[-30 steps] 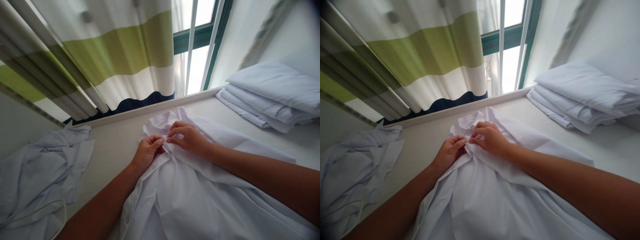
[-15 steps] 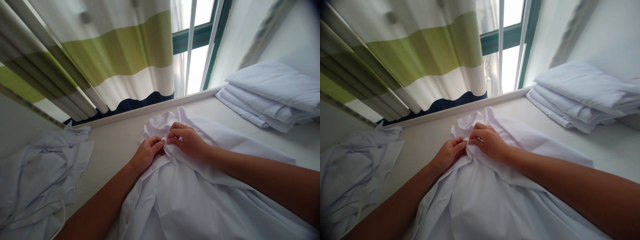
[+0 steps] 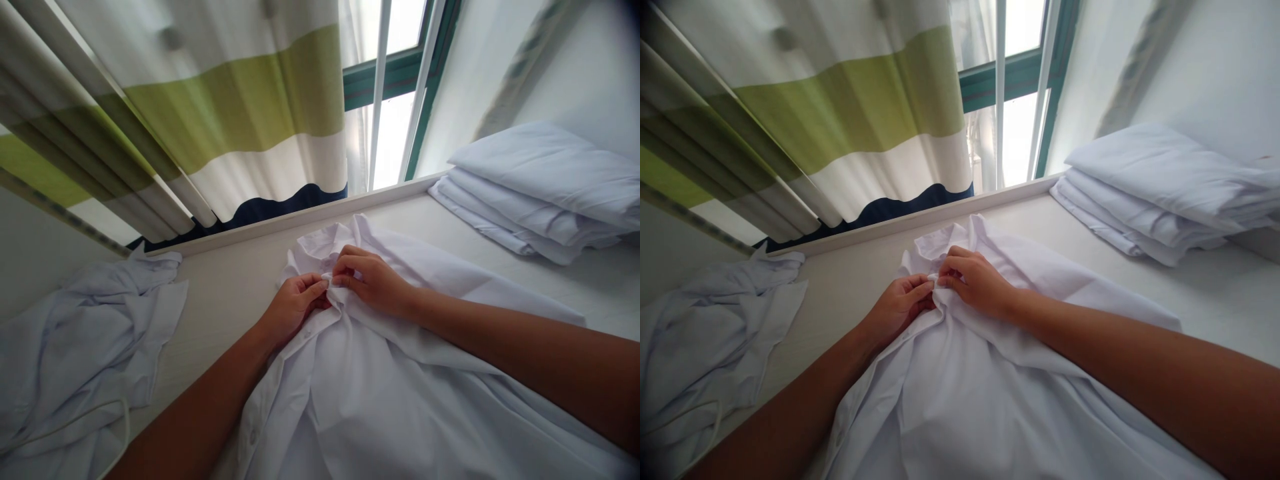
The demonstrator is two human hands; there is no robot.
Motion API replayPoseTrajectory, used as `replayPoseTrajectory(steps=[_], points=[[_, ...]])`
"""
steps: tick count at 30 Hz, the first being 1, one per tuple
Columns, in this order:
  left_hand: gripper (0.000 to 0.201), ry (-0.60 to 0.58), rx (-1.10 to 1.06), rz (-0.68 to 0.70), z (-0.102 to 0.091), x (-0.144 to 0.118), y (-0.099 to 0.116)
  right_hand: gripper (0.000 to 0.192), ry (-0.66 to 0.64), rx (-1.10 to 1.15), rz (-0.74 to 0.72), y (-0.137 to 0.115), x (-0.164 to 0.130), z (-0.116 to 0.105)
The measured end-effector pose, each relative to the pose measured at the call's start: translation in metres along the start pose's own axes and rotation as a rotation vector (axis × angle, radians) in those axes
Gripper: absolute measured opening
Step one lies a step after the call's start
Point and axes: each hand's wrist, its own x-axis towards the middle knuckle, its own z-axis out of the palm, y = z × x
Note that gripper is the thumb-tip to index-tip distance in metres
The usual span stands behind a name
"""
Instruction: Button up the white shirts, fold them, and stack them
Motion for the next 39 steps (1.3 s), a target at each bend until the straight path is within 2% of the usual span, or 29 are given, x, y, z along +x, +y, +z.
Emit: replayPoseTrajectory(steps=[9,14,18,29,39], points=[[0.019,-0.010,-0.073,-0.062,0.0018,-0.0012,0.0038,0.010,-0.039,0.103,0.087,-0.0021,0.0016,-0.0017],[0.020,-0.023,-0.060,-0.032,0.0011,-0.0009,0.0017,0.012,-0.063,0.122,0.182,-0.0022,0.0017,-0.0014],[0.023,-0.021,-0.037,-0.010,0.0015,-0.0014,0.0004,0.021,-0.103,0.146,0.233,-0.0035,0.0017,-0.0013],[0.027,0.023,0.074,-0.009,-0.0009,-0.0012,-0.0008,0.022,-0.142,0.269,0.260,-0.0025,0.0022,-0.0009],[0.029,0.073,0.203,0.046,0.0022,-0.0007,0.0008,0.013,-0.173,0.332,0.244,-0.0014,0.0038,-0.0019]])
